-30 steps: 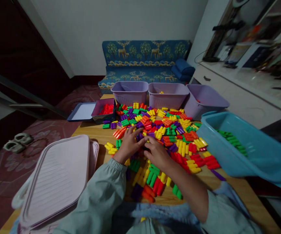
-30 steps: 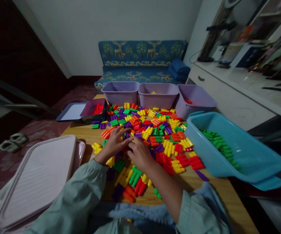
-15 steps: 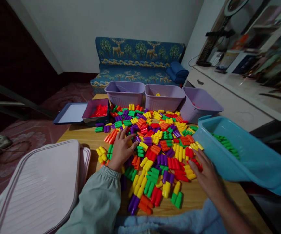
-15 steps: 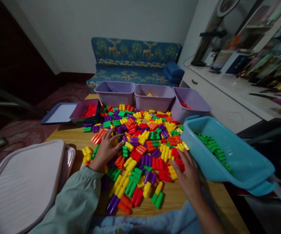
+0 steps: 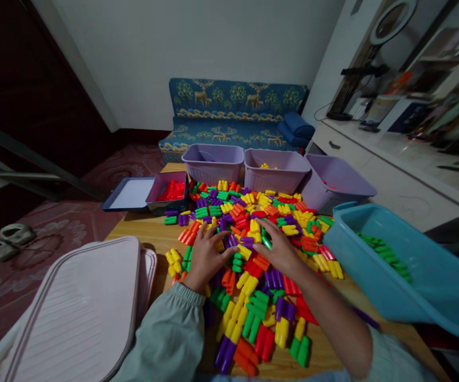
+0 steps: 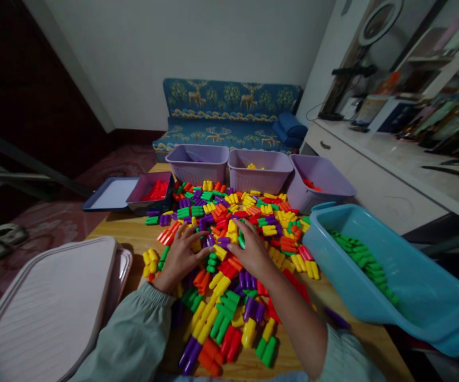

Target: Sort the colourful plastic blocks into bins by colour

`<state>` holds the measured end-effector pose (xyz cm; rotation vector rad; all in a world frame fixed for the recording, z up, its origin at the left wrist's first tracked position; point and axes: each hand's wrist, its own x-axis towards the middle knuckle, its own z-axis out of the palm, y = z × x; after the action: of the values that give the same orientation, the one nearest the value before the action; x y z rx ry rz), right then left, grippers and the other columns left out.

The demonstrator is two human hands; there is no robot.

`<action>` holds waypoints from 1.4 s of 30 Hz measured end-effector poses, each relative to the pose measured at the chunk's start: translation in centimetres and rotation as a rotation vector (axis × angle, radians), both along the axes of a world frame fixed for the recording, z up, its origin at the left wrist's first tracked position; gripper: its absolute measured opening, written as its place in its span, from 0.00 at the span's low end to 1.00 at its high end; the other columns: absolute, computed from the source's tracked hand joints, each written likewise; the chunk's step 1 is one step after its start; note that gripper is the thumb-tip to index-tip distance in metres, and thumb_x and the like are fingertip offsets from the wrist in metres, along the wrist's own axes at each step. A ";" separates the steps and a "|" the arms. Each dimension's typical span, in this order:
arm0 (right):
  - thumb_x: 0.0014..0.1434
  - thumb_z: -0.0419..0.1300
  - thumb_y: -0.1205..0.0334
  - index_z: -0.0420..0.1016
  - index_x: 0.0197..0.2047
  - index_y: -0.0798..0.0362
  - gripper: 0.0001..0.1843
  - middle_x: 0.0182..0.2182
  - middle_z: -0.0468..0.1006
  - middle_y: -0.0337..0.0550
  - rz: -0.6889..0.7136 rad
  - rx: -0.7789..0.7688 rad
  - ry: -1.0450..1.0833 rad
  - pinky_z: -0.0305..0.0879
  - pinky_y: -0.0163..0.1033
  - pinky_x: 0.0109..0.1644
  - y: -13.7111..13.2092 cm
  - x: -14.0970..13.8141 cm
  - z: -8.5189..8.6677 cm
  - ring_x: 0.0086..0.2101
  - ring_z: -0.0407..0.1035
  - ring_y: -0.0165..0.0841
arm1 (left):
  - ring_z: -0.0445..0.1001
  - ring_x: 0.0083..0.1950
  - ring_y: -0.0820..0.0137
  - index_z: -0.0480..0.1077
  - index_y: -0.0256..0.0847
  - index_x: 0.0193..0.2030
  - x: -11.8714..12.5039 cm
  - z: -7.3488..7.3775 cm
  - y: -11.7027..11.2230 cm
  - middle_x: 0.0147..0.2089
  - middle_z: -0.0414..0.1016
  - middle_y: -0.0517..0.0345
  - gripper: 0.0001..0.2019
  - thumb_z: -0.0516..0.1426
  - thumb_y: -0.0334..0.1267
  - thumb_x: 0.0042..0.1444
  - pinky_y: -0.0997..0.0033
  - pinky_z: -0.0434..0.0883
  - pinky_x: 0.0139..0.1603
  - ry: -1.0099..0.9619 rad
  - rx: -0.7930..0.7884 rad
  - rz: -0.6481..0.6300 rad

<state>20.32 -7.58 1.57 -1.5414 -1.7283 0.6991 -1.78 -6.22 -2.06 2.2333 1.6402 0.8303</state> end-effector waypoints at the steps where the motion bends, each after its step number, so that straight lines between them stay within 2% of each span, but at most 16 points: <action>1: 0.50 0.61 0.65 0.66 0.62 0.48 0.34 0.64 0.62 0.48 0.019 -0.003 0.000 0.52 0.49 0.67 0.3 -0.5 0.4 0.63 0.56 0.40 | 0.52 0.69 0.48 0.74 0.50 0.54 0.0 -0.1 0.0 0.60 0.69 0.51 0.25 0.58 0.59 0.52 0.44 0.57 0.66 -0.011 0.003 -0.003; 4: 0.48 0.61 0.68 0.71 0.57 0.48 0.31 0.59 0.68 0.47 0.072 -0.018 0.057 0.58 0.48 0.63 1.2 -1.3 0.9 0.59 0.62 0.40 | 0.55 0.68 0.49 0.75 0.50 0.52 -0.2 -0.4 0.2 0.58 0.71 0.51 0.23 0.59 0.56 0.53 0.44 0.59 0.65 -0.053 0.015 -0.003; 7: 0.48 0.61 0.66 0.74 0.53 0.49 0.26 0.55 0.71 0.47 0.100 -0.069 0.209 0.69 0.44 0.52 2.0 -1.6 0.5 0.52 0.70 0.39 | 0.59 0.65 0.51 0.76 0.48 0.50 -0.2 -0.5 0.3 0.55 0.73 0.50 0.20 0.61 0.52 0.52 0.46 0.62 0.63 -0.090 0.026 0.017; 9: 0.49 0.60 0.65 0.74 0.52 0.50 0.25 0.54 0.72 0.47 0.095 -0.092 0.286 0.72 0.41 0.46 2.7 -1.8 0.1 0.46 0.73 0.37 | 0.62 0.63 0.52 0.77 0.46 0.50 -0.1 -0.1 0.4 0.53 0.74 0.49 0.19 0.62 0.48 0.52 0.49 0.63 0.62 -0.095 0.029 0.029; 11: 0.48 0.60 0.65 0.75 0.51 0.50 0.24 0.52 0.73 0.47 0.078 -0.080 0.306 0.72 0.41 0.44 3.4 -1.9 -0.2 0.44 0.73 0.36 | 0.65 0.60 0.54 0.77 0.45 0.49 0.2 0.7 0.7 0.51 0.75 0.49 0.17 0.63 0.43 0.52 0.51 0.65 0.60 -0.077 0.014 0.048; 14: 0.49 0.60 0.65 0.78 0.47 0.50 0.20 0.52 0.73 0.47 0.045 -0.007 0.258 0.71 0.42 0.46 4.4 -2.1 -0.1 0.50 0.70 0.39 | 0.71 0.54 0.58 0.75 0.44 0.51 1.0 2.3 1.8 0.52 0.75 0.49 0.17 0.61 0.38 0.54 0.56 0.68 0.57 -0.069 -0.017 0.077; 17: 0.51 0.58 0.65 0.78 0.46 0.50 0.18 0.54 0.71 0.48 0.014 0.081 0.183 0.70 0.44 0.51 5.1 -1.9 -0.1 0.56 0.64 0.40 | 0.72 0.54 0.60 0.73 0.43 0.54 1.8 3.2 3.2 0.53 0.74 0.49 0.19 0.60 0.40 0.55 0.59 0.68 0.56 -0.095 -0.031 0.063; 21: 0.52 0.56 0.65 0.73 0.53 0.50 0.24 0.56 0.71 0.48 -0.070 0.145 0.105 0.66 0.48 0.57 5.5 -1.2 -0.9 0.57 0.64 0.39 | 0.71 0.57 0.59 0.71 0.41 0.57 2.3 2.6 4.3 0.56 0.73 0.47 0.22 0.60 0.42 0.55 0.58 0.67 0.58 -0.081 -0.064 0.057; 27: 0.51 0.57 0.67 0.69 0.58 0.52 0.30 0.56 0.72 0.48 -0.080 0.096 -0.050 0.58 0.49 0.64 5.2 -1.3 -1.8 0.57 0.64 0.40 | 0.69 0.58 0.57 0.69 0.42 0.58 2.3 1.4 4.1 0.57 0.72 0.48 0.24 0.61 0.42 0.54 0.56 0.65 0.59 0.000 -0.015 0.046; 31: 0.49 0.60 0.65 0.71 0.57 0.51 0.30 0.54 0.74 0.47 -0.073 0.064 -0.100 0.60 0.49 0.62 5.0 -1.8 -1.4 0.55 0.67 0.41 | 0.68 0.58 0.57 0.69 0.43 0.59 2.4 1.2 4.1 0.57 0.72 0.49 0.25 0.61 0.43 0.54 0.55 0.65 0.58 0.003 -0.011 0.048; 36: 0.52 0.63 0.53 0.74 0.52 0.52 0.25 0.50 0.76 0.49 -0.076 0.081 -0.067 0.63 0.48 0.58 5.1 -1.3 -1.4 0.52 0.69 0.42 | 0.68 0.58 0.57 0.69 0.44 0.58 2.3 0.9 4.3 0.57 0.72 0.49 0.24 0.61 0.43 0.54 0.54 0.65 0.59 0.001 0.010 0.016; 42: 0.53 0.63 0.49 0.77 0.48 0.50 0.22 0.47 0.79 0.47 -0.031 0.011 0.080 0.66 0.45 0.54 5.1 -0.7 -1.5 0.48 0.72 0.40 | 0.73 0.51 0.60 0.74 0.44 0.50 2.0 0.8 4.9 0.48 0.77 0.53 0.17 0.60 0.34 0.53 0.58 0.67 0.54 -0.011 0.016 0.016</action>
<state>19.58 -2.52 0.09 -1.5097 -1.6429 0.7251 0.23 -1.35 -1.31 2.2248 1.6547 0.8613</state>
